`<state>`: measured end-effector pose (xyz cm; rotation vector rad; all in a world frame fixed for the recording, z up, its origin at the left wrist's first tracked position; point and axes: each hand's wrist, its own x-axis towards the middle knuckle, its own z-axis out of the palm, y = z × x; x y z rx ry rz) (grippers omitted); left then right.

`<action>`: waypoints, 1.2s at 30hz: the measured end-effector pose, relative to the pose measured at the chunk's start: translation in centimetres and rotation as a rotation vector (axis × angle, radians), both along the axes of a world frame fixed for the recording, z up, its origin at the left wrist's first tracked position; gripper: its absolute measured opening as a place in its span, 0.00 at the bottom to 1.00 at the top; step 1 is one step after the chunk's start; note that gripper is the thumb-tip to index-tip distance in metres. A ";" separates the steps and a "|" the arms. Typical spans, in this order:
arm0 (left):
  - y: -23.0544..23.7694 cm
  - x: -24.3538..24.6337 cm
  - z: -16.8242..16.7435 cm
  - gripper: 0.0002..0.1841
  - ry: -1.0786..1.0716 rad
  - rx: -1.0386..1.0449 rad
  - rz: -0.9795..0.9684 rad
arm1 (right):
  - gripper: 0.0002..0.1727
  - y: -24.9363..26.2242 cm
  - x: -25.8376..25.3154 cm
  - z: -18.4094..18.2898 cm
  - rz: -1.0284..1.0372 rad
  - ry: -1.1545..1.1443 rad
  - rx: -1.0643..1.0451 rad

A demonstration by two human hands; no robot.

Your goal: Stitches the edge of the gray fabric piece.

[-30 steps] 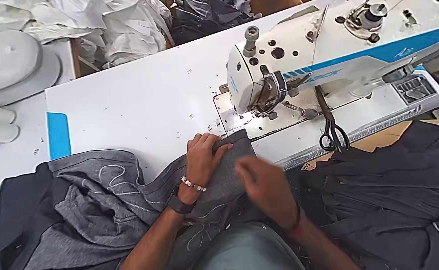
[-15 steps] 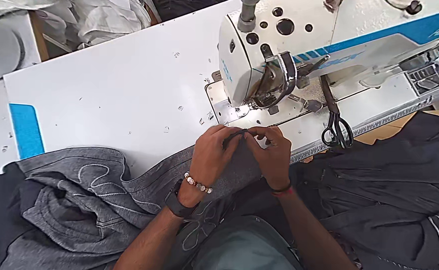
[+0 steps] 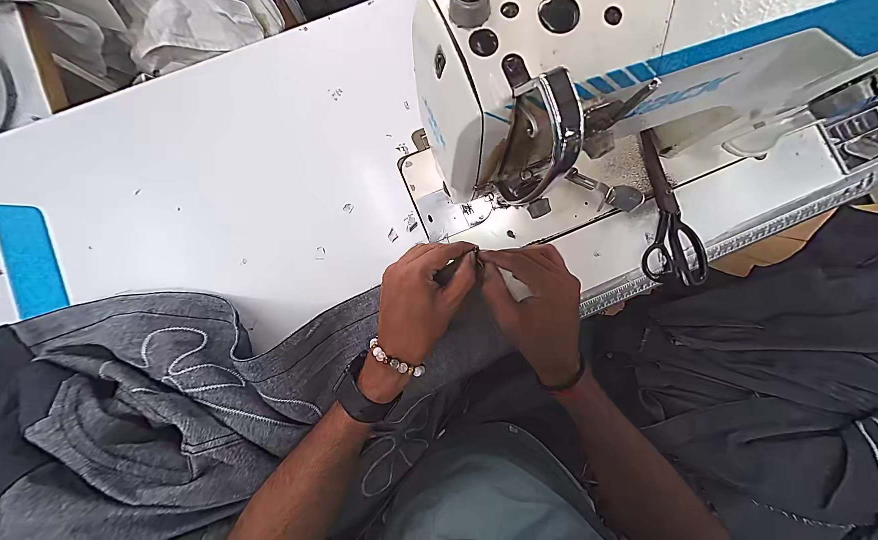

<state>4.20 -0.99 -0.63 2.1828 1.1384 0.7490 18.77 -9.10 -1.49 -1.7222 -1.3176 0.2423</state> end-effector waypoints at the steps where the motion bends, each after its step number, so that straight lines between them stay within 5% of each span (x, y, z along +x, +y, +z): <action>1: 0.1 0.0 0.0 0.10 -0.026 -0.049 0.003 | 0.11 0.0 0.4 0.1 0.023 0.113 -0.054; 4: 0.1 0.0 0.1 0.10 -0.065 -0.083 -0.016 | 0.10 0.5 1.8 1.0 0.093 0.373 -0.225; 9: 0.1 -0.3 0.5 0.11 -0.014 -0.039 -0.048 | 0.05 1.2 2.4 1.8 0.127 0.481 -0.298; 13: -0.1 -0.4 1.9 0.11 0.173 -0.118 0.016 | 0.04 1.2 1.0 0.6 -0.031 0.243 -0.234; 20: -0.2 -0.1 1.1 0.11 0.130 0.067 -0.010 | 0.07 1.0 -0.8 0.1 -0.104 -0.433 0.007; 25: 0.6 0.1 1.2 0.11 0.075 -0.098 0.053 | 0.09 0.6 -0.6 1.0 -0.025 -0.506 -0.049; 30: 1.8 0.4 2.0 0.11 0.042 -0.341 0.102 | 0.09 1.0 -0.5 0.3 -0.076 -0.256 -0.173; 36: 2.5 0.7 1.3 0.10 0.173 -0.045 0.016 | 0.10 2.4 -1.0 -1.5 -0.112 -0.493 -0.111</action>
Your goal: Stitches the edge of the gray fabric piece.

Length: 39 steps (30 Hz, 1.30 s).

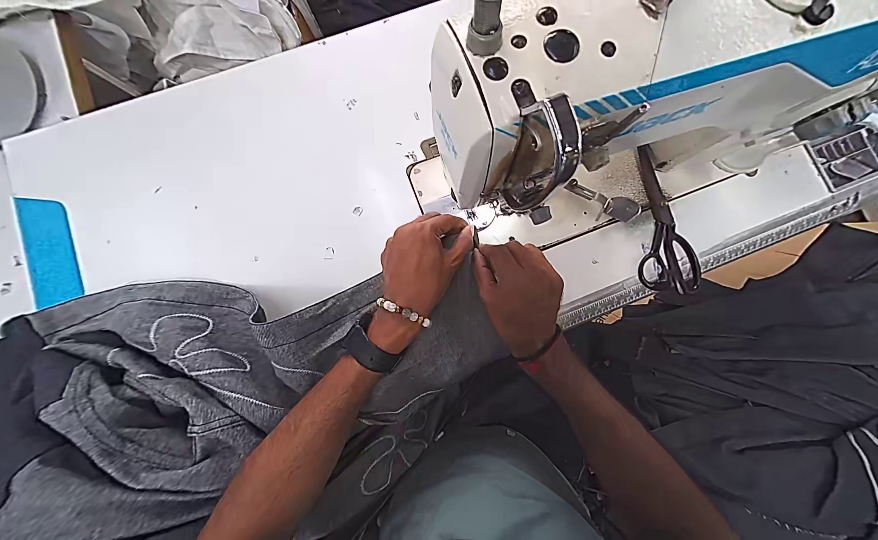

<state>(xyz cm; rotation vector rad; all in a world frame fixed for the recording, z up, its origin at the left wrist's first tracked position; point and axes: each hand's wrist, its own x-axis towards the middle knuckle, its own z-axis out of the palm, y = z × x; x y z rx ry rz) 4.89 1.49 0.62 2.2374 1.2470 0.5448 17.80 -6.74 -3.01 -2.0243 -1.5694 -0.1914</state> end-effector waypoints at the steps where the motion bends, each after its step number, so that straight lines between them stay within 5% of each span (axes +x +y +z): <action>1: 0.0 0.0 -0.4 0.09 0.020 0.083 -0.020 | 0.11 -0.1 -0.1 -0.1 0.008 -0.035 -0.001; 8: 0.6 -0.8 -2.4 0.10 0.050 0.440 -0.236 | 0.17 -1.4 -0.3 0.4 0.066 -0.139 -0.174; 14: 0.0 -3.1 -3.4 0.21 0.193 0.412 -0.329 | 0.22 -1.6 -0.1 0.2 0.104 -0.143 -0.186; 26: 3.1 -2.7 -3.1 0.21 0.208 0.479 -0.413 | 0.23 0.6 1.3 2.0 0.145 -0.098 -0.325; 30: 3.0 -2.6 -2.7 0.21 0.185 0.471 -0.445 | 0.16 -1.3 6.3 6.0 0.150 0.135 -0.393; 33: 3.1 -2.4 -3.0 0.21 0.205 0.480 -0.402 | 0.21 -2.7 14.1 8.7 -0.157 0.022 -0.289; 36: 3.4 -2.2 -3.4 0.22 0.221 0.498 -0.357 | 0.20 -2.8 20.5 7.1 -0.355 -0.128 -0.236; 39: 3.5 -2.1 -3.4 0.21 0.209 0.500 -0.357 | 0.20 -2.2 21.7 4.1 -0.375 -0.183 -0.287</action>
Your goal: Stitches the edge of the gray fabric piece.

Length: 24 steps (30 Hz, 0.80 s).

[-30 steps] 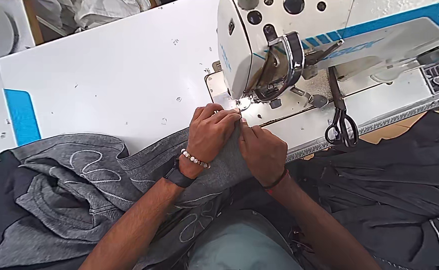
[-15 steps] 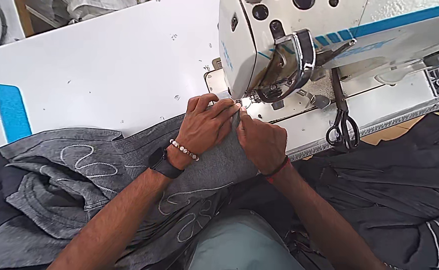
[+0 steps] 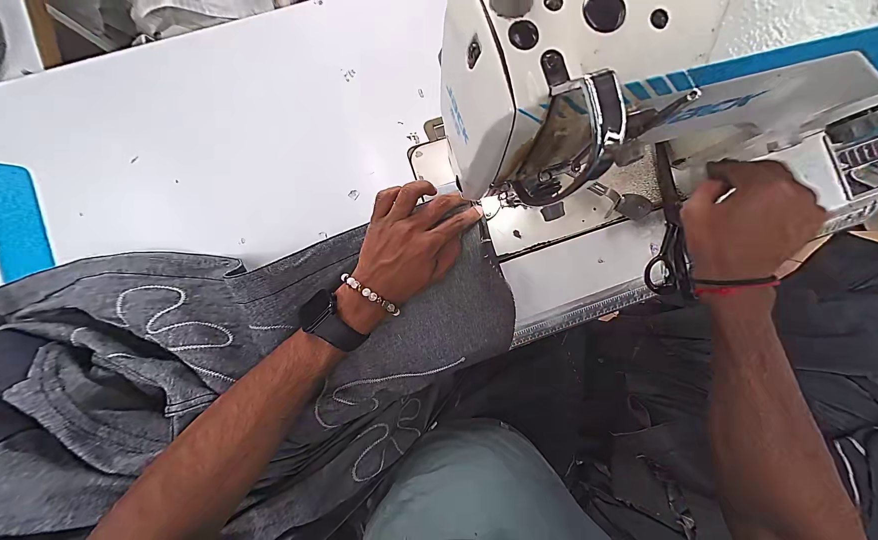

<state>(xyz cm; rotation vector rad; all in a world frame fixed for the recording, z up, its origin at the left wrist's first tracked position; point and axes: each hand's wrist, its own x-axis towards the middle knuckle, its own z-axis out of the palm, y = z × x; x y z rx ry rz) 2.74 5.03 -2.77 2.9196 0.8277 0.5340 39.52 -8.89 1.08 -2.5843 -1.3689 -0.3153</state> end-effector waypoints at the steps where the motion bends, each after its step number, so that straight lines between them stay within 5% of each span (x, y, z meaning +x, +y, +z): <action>1: -0.1 -0.1 0.2 0.21 -0.002 -0.012 -0.018 | 0.20 0.2 -0.1 -0.9 -0.008 0.000 0.000; 7: -1.1 -0.4 0.4 0.21 0.005 -0.039 -0.064 | 0.28 -1.4 -3.2 -0.6 0.067 0.127 0.135; 10: -0.9 0.0 0.5 0.22 0.020 -0.028 -0.024 | 0.24 -1.6 -7.7 0.5 0.150 0.228 0.249; 15: -0.6 0.0 0.4 0.22 0.011 -0.026 -0.013 | 0.20 -0.2 -17.4 -1.1 0.336 0.781 0.131; 21: -0.8 -0.1 0.7 0.20 0.012 -0.033 0.007 | 0.20 1.7 -22.2 -3.4 0.300 0.307 0.088; 24: -0.6 -0.1 0.8 0.21 0.034 -0.033 0.030 | 0.21 1.5 -22.3 -3.6 0.328 0.248 0.068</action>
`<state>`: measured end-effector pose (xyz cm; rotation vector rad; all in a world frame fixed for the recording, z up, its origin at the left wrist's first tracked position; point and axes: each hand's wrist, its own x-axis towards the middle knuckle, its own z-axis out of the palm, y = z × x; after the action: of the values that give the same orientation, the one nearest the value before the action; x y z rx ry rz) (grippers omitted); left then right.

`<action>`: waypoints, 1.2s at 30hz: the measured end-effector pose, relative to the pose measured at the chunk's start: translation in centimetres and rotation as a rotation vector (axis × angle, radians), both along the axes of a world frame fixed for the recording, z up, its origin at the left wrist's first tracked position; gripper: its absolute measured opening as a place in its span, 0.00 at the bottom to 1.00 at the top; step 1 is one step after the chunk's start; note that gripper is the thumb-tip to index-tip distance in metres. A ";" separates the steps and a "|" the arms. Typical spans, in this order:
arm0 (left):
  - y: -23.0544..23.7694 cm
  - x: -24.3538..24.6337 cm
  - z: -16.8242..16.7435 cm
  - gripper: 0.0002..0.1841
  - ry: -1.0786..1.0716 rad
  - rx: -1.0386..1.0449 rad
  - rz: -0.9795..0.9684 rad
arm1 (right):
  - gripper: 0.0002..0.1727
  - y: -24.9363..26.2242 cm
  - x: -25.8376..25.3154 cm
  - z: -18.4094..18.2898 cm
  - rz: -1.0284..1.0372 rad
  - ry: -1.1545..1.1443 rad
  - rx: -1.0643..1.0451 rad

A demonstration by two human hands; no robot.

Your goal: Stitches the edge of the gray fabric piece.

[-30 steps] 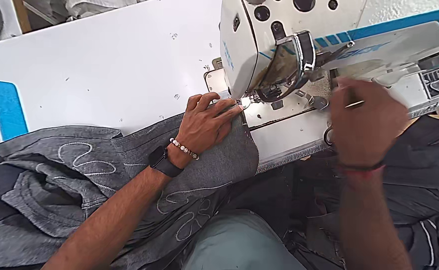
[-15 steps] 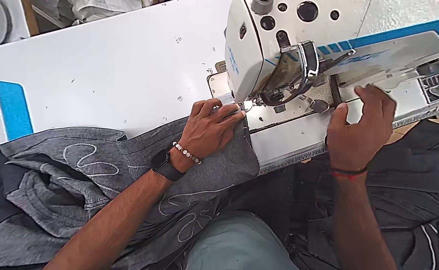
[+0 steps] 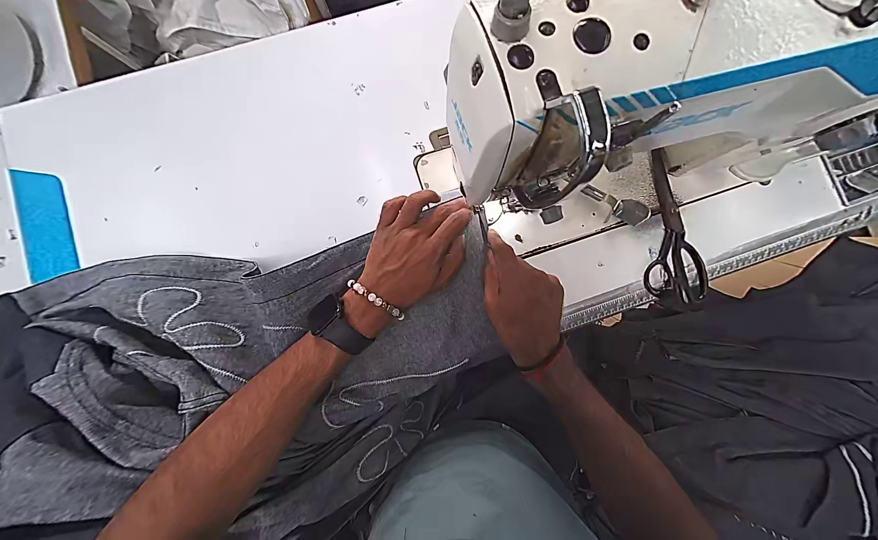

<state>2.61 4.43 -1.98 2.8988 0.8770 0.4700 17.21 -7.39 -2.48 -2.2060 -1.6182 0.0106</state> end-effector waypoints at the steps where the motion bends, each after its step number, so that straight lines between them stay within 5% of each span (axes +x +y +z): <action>1: 0.3 0.0 -0.1 0.20 -0.005 0.006 0.003 | 0.21 0.2 0.1 0.1 -0.001 0.001 -0.011; 7: -0.2 0.6 0.7 0.18 0.047 0.026 0.042 | 0.22 1.7 0.3 0.9 -0.014 0.047 -0.102; 11: -2.0 1.0 -0.3 0.21 -0.062 -0.153 0.044 | 0.18 0.4 4.0 2.8 0.120 0.328 -0.129; 15: -1.4 0.2 -0.5 0.21 -0.092 -0.168 -0.039 | 0.15 -0.5 11.9 4.1 -0.003 0.094 -0.046; 18: -0.6 0.0 -0.2 0.20 -0.098 -0.145 -0.091 | 0.17 -0.7 15.6 3.9 0.136 0.047 -0.048; 21: -0.3 -0.4 -0.1 0.20 -0.093 -0.149 -0.118 | 0.14 -0.3 12.8 3.8 0.292 0.175 -0.101; 29: 0.4 -0.5 -0.3 0.22 -0.068 -0.131 -0.139 | 0.09 1.4 4.8 0.3 0.201 0.085 0.192; 36: 4.3 -1.4 -1.0 0.21 -0.085 -0.074 -0.346 | 0.22 -0.9 2.9 -1.0 0.387 0.018 0.227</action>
<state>1.25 8.71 -3.01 2.8519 0.3597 0.5103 20.13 -8.31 -3.51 -1.6973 -1.9076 -0.0429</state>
